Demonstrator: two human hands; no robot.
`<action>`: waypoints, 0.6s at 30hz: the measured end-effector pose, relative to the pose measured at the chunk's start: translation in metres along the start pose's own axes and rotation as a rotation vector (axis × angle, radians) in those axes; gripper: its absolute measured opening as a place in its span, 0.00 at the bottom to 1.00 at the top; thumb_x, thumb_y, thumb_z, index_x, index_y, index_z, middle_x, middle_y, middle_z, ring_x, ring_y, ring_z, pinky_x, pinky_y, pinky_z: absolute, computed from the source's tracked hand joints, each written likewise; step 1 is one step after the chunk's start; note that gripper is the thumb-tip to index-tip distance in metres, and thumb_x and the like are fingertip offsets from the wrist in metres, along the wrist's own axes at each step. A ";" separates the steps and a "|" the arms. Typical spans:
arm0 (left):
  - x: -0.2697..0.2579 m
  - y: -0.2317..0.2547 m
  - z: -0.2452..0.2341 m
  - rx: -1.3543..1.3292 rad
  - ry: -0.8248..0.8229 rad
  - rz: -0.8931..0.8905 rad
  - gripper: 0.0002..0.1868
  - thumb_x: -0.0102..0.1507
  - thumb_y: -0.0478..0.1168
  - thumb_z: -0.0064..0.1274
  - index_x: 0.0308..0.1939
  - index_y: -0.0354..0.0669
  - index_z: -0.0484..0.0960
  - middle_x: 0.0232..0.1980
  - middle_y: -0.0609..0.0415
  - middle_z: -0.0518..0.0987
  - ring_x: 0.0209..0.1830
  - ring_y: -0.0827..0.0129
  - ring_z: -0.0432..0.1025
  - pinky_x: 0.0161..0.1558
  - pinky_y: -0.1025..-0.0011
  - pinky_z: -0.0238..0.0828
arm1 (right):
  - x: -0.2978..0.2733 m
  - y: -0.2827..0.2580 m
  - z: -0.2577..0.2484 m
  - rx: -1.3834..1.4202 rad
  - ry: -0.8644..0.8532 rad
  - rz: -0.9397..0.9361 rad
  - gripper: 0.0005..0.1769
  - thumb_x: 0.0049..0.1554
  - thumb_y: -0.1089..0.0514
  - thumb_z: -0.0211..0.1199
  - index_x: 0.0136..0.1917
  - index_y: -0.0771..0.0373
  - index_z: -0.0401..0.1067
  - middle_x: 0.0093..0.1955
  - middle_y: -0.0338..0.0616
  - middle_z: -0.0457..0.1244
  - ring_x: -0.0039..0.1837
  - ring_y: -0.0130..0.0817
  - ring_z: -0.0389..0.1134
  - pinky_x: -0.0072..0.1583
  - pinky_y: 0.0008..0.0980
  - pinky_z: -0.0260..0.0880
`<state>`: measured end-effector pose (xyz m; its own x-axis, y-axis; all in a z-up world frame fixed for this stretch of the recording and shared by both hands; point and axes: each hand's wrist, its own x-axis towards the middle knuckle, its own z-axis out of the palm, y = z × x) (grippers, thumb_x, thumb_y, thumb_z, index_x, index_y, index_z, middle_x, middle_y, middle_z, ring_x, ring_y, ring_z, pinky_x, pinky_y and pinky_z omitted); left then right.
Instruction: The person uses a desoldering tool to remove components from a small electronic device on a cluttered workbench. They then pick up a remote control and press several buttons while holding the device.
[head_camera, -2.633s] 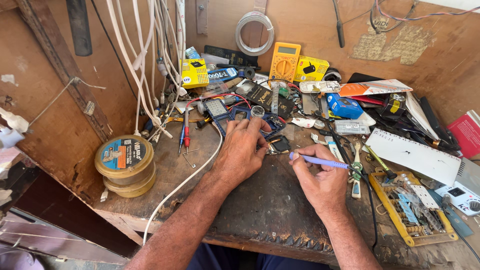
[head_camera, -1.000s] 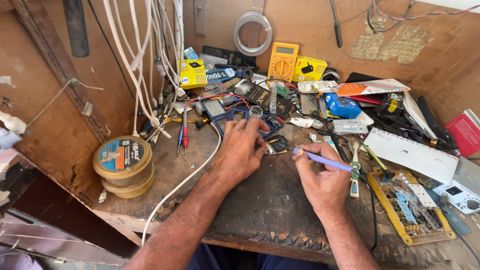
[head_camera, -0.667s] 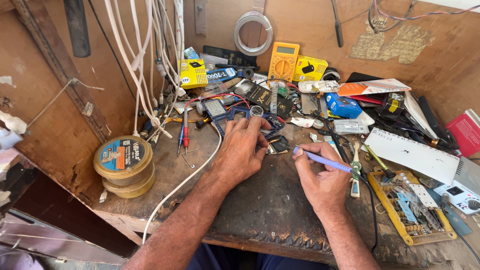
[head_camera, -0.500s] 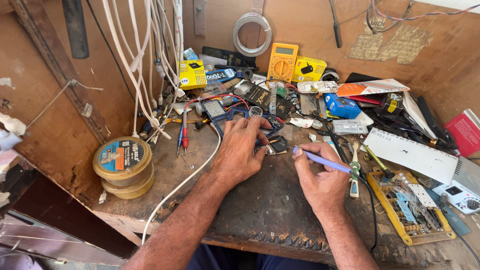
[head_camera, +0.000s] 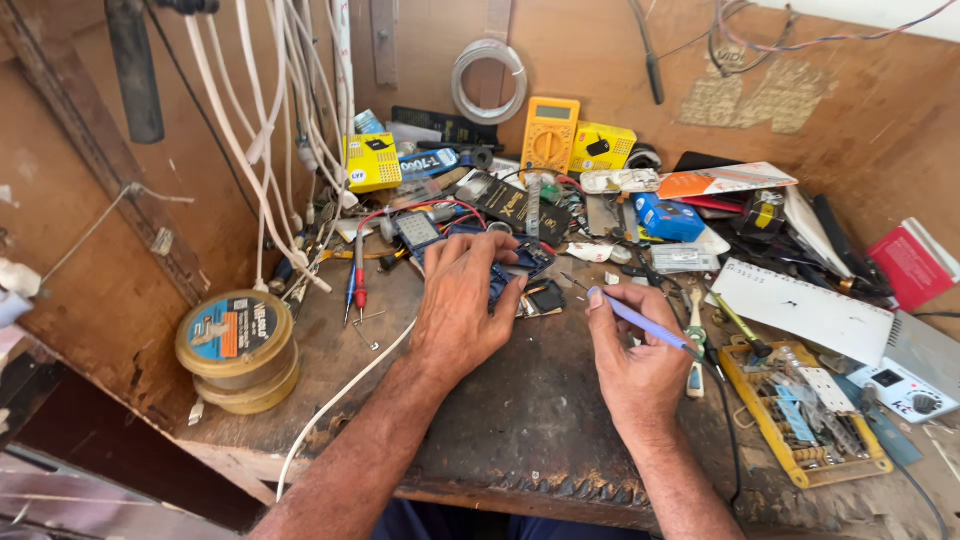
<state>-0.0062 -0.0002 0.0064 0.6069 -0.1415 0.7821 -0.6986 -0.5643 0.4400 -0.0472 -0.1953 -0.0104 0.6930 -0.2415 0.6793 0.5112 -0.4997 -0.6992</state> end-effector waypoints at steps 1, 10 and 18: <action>-0.001 0.001 0.000 0.008 0.014 0.018 0.23 0.58 0.35 0.62 0.56 0.39 0.73 0.50 0.51 0.81 0.57 0.55 0.70 0.60 0.54 0.57 | 0.001 -0.002 0.000 -0.005 0.009 -0.011 0.07 0.61 0.63 0.67 0.52 0.68 0.75 0.44 0.38 0.70 0.43 0.19 0.66 0.45 0.21 0.67; 0.016 0.014 0.000 0.093 -0.101 0.026 0.14 0.62 0.36 0.59 0.51 0.44 0.77 0.50 0.51 0.80 0.60 0.55 0.70 0.62 0.53 0.59 | 0.023 -0.011 -0.028 -0.123 0.087 -0.042 0.07 0.61 0.63 0.68 0.52 0.68 0.76 0.43 0.40 0.70 0.43 0.21 0.68 0.46 0.23 0.68; 0.051 0.068 0.043 -0.033 -0.188 0.169 0.34 0.64 0.44 0.58 0.71 0.34 0.65 0.77 0.38 0.63 0.79 0.47 0.55 0.73 0.47 0.48 | 0.051 -0.014 -0.096 -0.129 0.178 -0.065 0.07 0.64 0.63 0.69 0.52 0.69 0.74 0.46 0.42 0.69 0.46 0.22 0.68 0.47 0.22 0.68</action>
<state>-0.0058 -0.0807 0.0572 0.5380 -0.3824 0.7512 -0.8064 -0.4931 0.3265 -0.0678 -0.2804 0.0551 0.5544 -0.3428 0.7584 0.4748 -0.6181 -0.6265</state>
